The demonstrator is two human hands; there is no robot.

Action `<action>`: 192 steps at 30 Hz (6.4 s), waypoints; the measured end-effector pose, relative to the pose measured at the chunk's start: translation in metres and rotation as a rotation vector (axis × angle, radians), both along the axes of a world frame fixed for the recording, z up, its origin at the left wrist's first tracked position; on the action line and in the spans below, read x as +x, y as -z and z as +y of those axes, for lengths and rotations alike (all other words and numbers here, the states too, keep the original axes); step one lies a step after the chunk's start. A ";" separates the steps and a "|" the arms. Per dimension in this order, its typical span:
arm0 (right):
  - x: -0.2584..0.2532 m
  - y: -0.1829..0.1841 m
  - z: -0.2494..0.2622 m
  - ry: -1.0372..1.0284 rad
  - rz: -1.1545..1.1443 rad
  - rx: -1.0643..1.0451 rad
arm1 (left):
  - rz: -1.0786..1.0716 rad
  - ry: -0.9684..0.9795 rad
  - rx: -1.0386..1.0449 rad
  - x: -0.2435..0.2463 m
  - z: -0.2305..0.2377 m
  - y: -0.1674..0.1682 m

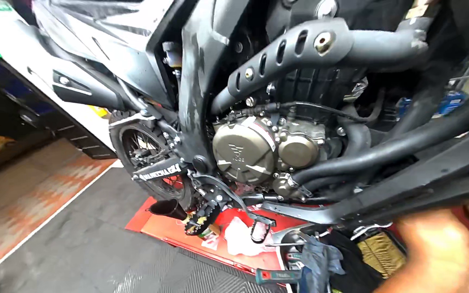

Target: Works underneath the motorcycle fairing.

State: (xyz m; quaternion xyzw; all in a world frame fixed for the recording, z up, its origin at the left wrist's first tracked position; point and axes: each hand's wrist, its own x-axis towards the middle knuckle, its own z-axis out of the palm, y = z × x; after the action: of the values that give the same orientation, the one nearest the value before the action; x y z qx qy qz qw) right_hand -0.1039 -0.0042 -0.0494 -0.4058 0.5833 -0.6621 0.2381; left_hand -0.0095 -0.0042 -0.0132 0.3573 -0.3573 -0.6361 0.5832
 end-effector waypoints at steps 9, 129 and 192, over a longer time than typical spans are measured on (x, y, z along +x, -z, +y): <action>-0.015 0.007 0.009 0.048 0.573 0.006 | -0.057 -0.059 0.006 0.000 0.001 -0.006; -0.054 0.015 -0.155 -0.218 0.010 -0.083 | -0.385 0.667 -0.211 0.087 0.046 0.050; -0.012 0.045 -0.133 0.035 0.804 -0.124 | -0.391 0.766 -0.237 0.098 0.054 0.041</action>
State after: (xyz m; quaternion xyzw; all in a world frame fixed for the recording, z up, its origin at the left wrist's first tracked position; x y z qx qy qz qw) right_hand -0.1161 -0.1376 -0.0948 -0.6360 0.5958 -0.4884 -0.0450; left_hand 0.0883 0.0503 -0.0543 0.2432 -0.6378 -0.6814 0.2641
